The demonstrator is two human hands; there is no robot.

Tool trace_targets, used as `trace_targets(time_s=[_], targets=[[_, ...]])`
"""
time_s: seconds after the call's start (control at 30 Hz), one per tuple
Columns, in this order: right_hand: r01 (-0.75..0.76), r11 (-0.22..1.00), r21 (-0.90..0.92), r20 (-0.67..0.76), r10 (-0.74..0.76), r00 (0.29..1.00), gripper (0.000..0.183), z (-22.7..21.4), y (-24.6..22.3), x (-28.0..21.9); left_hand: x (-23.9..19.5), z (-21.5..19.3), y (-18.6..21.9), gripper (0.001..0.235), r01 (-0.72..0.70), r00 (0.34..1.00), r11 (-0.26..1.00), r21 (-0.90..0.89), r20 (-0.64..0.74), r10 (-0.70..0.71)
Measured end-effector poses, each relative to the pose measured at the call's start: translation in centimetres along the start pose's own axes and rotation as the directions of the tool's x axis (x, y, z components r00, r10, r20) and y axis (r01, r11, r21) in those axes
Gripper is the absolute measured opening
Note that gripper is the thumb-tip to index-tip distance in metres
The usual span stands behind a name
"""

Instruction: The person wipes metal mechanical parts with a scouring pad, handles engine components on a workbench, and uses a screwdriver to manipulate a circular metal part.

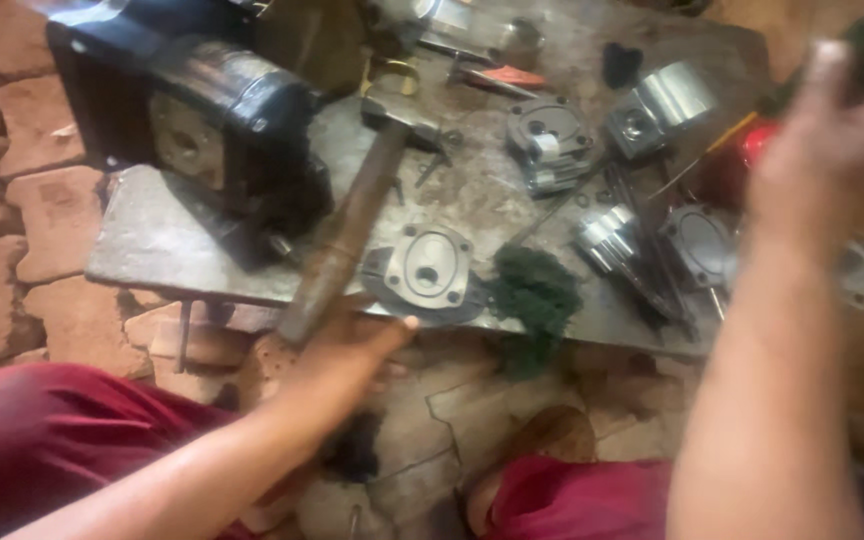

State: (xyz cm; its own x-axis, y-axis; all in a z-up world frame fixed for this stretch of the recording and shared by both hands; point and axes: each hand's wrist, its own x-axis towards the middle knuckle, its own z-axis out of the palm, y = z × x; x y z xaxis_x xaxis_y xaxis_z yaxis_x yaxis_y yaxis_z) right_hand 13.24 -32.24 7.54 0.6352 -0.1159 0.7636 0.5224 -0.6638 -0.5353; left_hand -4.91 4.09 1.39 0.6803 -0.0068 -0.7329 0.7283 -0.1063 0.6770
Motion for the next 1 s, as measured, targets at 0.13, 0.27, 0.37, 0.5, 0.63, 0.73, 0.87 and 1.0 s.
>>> trace_targets(time_s=[0.13,0.27,0.37,0.5,0.63,0.73,0.87,1.0], targets=[[-0.513,0.77,0.38,0.058,0.534,0.844,0.016,-0.8,-7.5,-1.7,-1.0,-0.1,0.3,0.067,-0.188,0.978,0.961,0.205,-0.048,0.201],[-0.486,0.826,0.284,0.178,0.453,0.874,0.032,0.4,-14.6,-5.1,-1.6,-0.4,0.6,0.064,-0.498,0.832,0.742,0.448,0.006,0.555],[-0.405,0.893,0.198,0.238,0.357,0.903,0.033,1.5,-17.4,-6.5,-0.6,-1.4,1.8,0.075,-0.736,0.493,0.32,0.596,0.15,0.857],[-0.229,0.934,0.274,0.302,0.142,0.942,0.031,3.4,-18.2,-7.7,1.2,-2.0,3.9,0.108,-0.704,0.349,0.02,0.71,0.321,0.88],[-0.302,0.916,0.264,0.323,0.211,0.923,0.04,4.0,-18.3,-8.5,1.6,-1.5,4.4,0.118,-0.549,0.601,0.077,0.832,0.329,0.728],[-0.262,0.941,0.216,0.355,0.175,0.918,0.036,3.7,-18.4,-8.9,2.0,-1.1,4.6,0.118,-0.507,0.563,0.021,0.862,0.312,0.766],[-0.263,0.945,0.194,0.358,0.181,0.916,0.04,2.9,-19.0,-9.1,2.9,-0.8,5.3,0.122,-0.503,0.575,0.038,0.864,0.301,0.761],[-0.192,0.969,0.156,0.353,0.127,0.927,0.034,1.5,-19.6,-9.5,2.6,-1.1,5.1,0.118,-0.518,0.556,0.079,0.852,0.265,0.788]])
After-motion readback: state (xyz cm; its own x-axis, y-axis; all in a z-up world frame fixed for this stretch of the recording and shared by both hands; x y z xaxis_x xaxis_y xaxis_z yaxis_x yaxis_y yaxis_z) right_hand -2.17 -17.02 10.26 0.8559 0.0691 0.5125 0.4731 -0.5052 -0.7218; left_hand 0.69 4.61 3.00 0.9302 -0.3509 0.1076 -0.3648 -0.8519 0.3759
